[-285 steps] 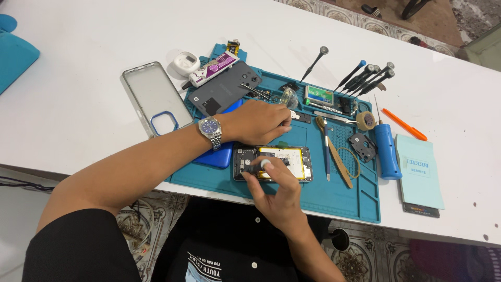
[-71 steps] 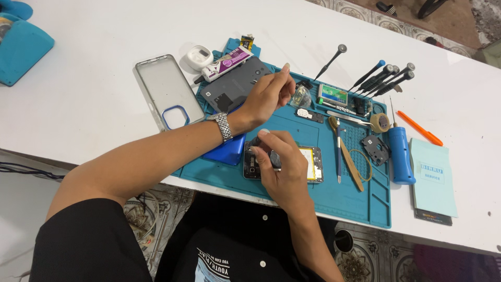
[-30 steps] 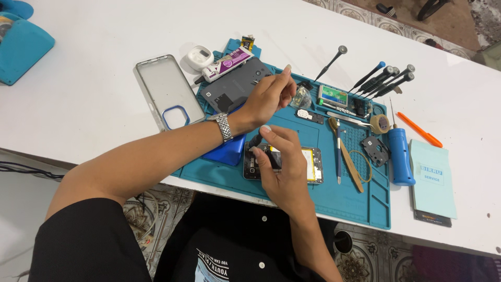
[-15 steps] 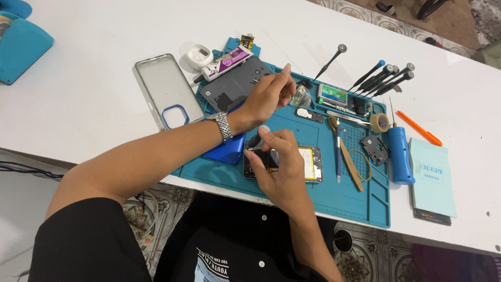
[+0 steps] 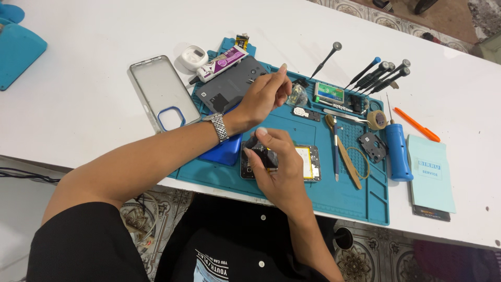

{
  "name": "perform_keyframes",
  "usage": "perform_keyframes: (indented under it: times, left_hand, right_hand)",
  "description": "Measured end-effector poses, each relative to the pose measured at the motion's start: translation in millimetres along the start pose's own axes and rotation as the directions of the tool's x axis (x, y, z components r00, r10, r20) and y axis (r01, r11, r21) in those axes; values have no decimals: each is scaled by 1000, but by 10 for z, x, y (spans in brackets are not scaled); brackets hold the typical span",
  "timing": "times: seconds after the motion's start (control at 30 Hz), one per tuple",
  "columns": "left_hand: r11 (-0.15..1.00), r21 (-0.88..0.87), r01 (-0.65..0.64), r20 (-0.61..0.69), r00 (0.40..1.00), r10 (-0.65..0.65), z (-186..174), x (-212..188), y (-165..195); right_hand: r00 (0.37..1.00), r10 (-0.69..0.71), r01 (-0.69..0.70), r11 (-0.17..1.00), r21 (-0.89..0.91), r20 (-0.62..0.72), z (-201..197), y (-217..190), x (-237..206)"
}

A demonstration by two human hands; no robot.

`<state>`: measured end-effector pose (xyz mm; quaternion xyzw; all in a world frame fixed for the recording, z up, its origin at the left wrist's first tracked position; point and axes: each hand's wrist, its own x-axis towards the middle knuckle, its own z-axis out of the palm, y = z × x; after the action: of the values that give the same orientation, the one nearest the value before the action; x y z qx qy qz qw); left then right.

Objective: The person repairs a disassembled smartphone on a blue silicone work mat. They use a screwdriver to unscrew and adjust internal components, reposition the phone body, and brush the interior with a wooden-handled brush while handling the battery and small parts.

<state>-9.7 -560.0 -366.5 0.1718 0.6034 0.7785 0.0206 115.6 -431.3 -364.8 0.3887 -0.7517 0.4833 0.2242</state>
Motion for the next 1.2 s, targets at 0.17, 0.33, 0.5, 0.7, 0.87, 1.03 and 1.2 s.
perform_keyframes:
  times: [0.17,0.33,0.5,0.7,0.87,1.03,1.2]
  left_hand:
    - [1000,-7,5,14,1000,-5,-6,-19,13]
    - [1000,24,9,6,1000,-10,-1,-36,52]
    - [999,25,22,-4,1000,-22,35,-50,110]
    - [763,531,-369,277,926,256,74,-100,213]
    - [529,698,-483,548,836,40,93,-115,285]
    - [498,710,-497,565,825,16,120,-48,288]
    - [535,693,-483,542,839,56,156,28,267]
  right_hand:
    - [1000,25,-25,999,-40,-4,6,-8,-9]
    - [995,95,-96,995,35,23,6,-31,-9]
    - [1000,-25,25,1000,-19,-4,4,-60,13]
    - [1000,27,-27,1000,-3,-6,-22,-27,8]
    - [1000,9,-9,1000,27,-22,-81,17,-15]
    - [996,72,-65,991,115,-56,-194,-9,0]
    - [996,9,3,992,124,-91,-393,-55,14]
